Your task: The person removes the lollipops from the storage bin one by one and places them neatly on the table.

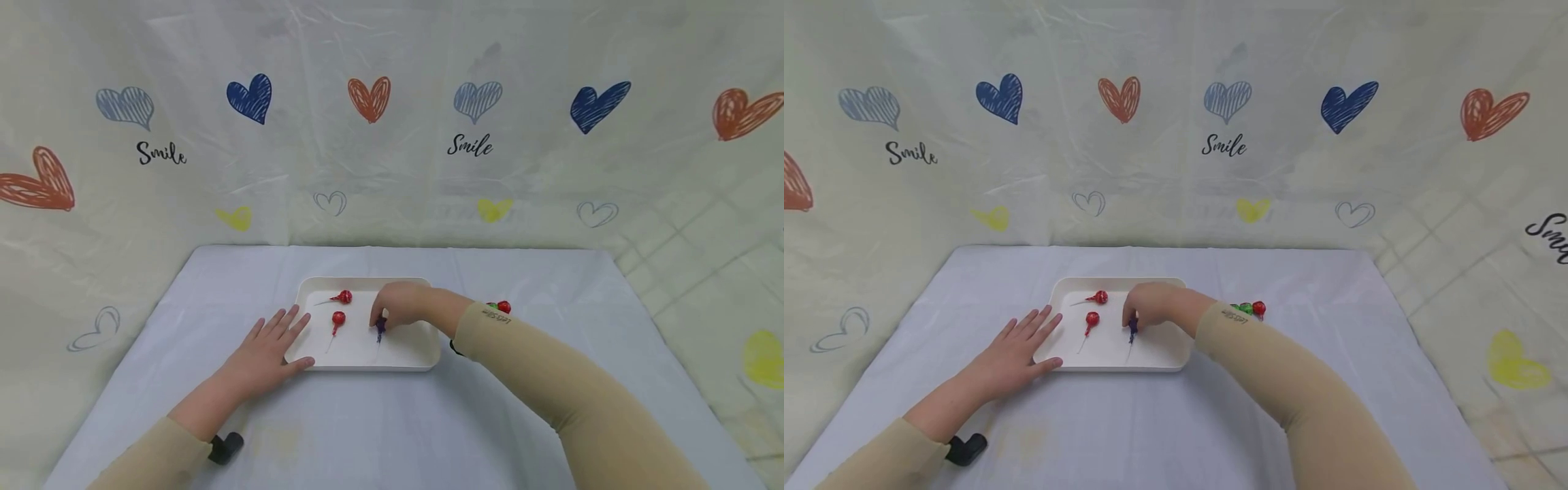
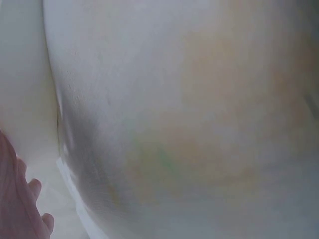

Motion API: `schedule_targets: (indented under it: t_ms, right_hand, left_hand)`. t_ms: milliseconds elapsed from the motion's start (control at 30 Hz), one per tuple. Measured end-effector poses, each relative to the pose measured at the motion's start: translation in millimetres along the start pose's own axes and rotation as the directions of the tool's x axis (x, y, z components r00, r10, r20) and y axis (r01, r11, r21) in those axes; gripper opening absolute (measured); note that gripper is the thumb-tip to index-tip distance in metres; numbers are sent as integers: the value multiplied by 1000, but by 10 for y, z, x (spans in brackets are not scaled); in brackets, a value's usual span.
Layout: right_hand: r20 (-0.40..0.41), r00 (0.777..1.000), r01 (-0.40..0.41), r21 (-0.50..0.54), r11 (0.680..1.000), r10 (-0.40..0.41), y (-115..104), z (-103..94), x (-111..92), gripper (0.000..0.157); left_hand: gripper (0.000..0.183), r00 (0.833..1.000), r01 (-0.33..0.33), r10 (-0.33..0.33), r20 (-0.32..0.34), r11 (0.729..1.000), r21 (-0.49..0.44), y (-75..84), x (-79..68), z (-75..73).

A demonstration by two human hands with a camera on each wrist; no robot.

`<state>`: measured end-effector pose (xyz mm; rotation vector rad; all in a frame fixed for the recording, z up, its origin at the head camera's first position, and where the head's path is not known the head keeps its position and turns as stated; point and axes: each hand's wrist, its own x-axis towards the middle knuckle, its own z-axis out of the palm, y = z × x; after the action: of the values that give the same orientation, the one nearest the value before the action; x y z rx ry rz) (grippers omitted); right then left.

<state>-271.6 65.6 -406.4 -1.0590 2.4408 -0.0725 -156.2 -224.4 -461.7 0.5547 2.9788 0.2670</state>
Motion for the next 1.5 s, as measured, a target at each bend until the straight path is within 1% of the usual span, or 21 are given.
schedule_targets:
  t_ms: [133, 300, 500, 567, 733, 833, 1000, 1167, 1333, 1500]
  right_hand:
    - [-4, 1000, -23, -22, 1000, 23, 33, 10, -15, 24]
    - [-1, 998, -56, -22, 998, 56, 29, 7, -24, 26]
    - [-18, 999, -49, -40, 998, 48, 56, -6, -42, 31]
    - [-28, 999, -45, -30, 999, 44, 69, -22, -57, 31]
    - [-33, 998, -55, 51, 997, 57, 89, -77, -103, 30]
    - [-29, 998, -57, 82, 995, 60, 97, -97, -117, 30]
    - [-19, 997, -66, 116, 991, 68, 112, -94, -109, 31]
    - [-3, 995, -102, 174, 980, 104, 124, -58, -81, 31]
    - [2, 992, -123, 176, 977, 125, 124, 0, -48, 27]
    - [-14, 993, -117, 144, 983, 120, 112, 22, -40, 26]
  left_hand:
    - [96, 1000, -2, 2, -2, 1000, -5, -1, -2, 0]
    - [96, 1000, 2, -2, -4, 1000, -6, -14, -2, 20]
    - [94, 1000, 4, -4, -5, 1000, -14, -5, -15, 7]
    - [93, 1000, 1, -1, -11, 1000, -20, -5, -16, 5]
    - [91, 1000, -6, 5, -29, 1000, -26, -10, -16, 6]
    - [91, 1000, -4, 3, -28, 1000, -31, -8, -19, 0]
    - [91, 1000, 1, -2, -18, 1000, -29, -5, -17, -8]
    - [89, 1000, 3, -3, -15, 1000, -22, -3, -10, -3]
    - [88, 1000, 2, -3, -13, 1000, -23, 11, -6, -3]
    - [90, 1000, -8, 7, -25, 1000, -18, 17, -3, -6]
